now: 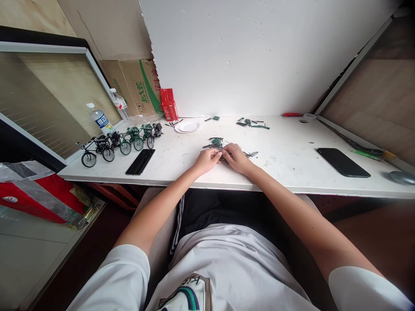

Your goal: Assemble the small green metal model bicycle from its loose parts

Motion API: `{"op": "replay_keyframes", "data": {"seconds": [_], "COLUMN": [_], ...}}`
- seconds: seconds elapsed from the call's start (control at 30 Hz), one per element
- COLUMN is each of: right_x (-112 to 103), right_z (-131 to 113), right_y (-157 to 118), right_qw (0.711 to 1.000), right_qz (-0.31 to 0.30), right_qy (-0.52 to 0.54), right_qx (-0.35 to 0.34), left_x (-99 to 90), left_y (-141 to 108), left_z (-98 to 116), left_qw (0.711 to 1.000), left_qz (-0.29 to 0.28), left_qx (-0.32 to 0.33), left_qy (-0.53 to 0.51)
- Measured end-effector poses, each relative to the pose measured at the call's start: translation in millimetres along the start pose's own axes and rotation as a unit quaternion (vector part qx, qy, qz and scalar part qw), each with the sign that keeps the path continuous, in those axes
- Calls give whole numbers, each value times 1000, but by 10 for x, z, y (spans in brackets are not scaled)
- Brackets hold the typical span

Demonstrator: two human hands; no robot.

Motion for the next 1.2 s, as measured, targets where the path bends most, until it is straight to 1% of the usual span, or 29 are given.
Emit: {"op": "replay_keyframes", "data": {"seconds": [1.2], "right_x": [1], "right_z": [15], "right_y": [-1], "right_qw": [1000], "right_qz": [-2], "right_qy": [-2], "right_qx": [5], "left_x": [-4], "left_y": [21], "left_z": [-55], "left_qw": [1000], "left_qz": [0], "left_qx": [3], "left_qy": [-8]}}
Point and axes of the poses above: each hand's wrist, its own y-axis towards the middle knuckle, its own x-axis out of the palm, z = x × y, the point moved 6 cm from there along y, towards the middle knuckle, and after that the axes turned 10 degrees about -y, right-handed, at the moved point
